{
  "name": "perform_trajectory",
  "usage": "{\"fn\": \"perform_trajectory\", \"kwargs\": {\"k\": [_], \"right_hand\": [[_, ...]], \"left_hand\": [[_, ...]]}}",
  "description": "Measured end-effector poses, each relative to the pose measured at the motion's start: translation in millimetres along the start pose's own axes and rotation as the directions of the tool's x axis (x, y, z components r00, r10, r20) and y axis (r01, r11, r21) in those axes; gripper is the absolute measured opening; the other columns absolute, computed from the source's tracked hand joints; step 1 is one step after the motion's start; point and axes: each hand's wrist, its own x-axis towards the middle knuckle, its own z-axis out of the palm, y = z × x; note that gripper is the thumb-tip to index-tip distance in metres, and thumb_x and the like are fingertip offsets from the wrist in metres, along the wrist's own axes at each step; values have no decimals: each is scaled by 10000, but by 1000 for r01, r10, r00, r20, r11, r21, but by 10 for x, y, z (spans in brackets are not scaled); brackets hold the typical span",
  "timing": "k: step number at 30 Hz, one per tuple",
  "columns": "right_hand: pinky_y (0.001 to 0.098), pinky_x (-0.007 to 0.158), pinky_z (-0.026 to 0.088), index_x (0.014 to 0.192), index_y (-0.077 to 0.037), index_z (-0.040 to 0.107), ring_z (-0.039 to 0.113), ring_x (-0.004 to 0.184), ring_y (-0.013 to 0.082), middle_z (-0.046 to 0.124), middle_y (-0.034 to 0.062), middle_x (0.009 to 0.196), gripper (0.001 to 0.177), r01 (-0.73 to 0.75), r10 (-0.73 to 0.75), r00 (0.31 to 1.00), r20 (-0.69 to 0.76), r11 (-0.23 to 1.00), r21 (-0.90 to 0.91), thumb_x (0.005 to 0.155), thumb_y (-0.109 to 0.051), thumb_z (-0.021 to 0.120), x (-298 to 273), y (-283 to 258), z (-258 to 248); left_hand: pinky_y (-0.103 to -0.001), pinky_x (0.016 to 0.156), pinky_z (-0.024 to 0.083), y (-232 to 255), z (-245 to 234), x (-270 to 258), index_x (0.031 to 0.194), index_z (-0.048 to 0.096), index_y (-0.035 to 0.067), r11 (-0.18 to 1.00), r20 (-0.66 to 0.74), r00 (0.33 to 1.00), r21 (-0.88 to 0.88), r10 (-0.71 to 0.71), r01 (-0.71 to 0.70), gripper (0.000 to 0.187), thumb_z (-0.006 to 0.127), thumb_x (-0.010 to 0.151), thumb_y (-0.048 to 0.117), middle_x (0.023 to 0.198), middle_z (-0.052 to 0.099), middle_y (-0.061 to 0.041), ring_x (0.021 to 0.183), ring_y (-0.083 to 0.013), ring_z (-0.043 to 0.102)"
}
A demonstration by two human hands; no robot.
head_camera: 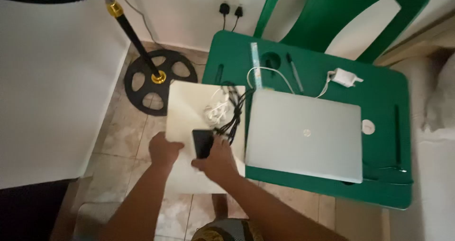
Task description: Organizes electronic devices, cables, and stationery on a small desk.
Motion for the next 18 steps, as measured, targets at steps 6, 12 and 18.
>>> {"fn": "perform_trajectory", "kwargs": {"k": [6,12,18], "right_hand": [[506,1035,495,1545,4,163,304,1437,464,212,304,1565,1161,-257,242,965,-106,952,-168,732,-361,906,23,-571,-220],[461,999,542,1509,16,264,474,1276,444,360,277,1412,897,-213,208,976,-61,974,-83,833,-236,797,20,-536,-423],[490,1063,478,1283,-82,658,548,1237,378,566,147,1301,362,-50,-17,885,-465,990,-132,930,-166,666,232,336,-871]], "left_hand": [[-484,843,558,652,-30,-193,1124,710,10,995,-59,997,-93,-52,47,502,729,901,459,1033,756,-210,960,-370,748],[-512,850,570,904,-158,-351,1242,540,-35,984,38,996,160,-86,78,921,906,695,610,1176,693,-237,1080,-403,691],[-508,879,564,753,-117,-225,1226,570,1,978,33,990,165,-137,130,877,946,617,507,1172,706,-198,1061,-363,713]]}}
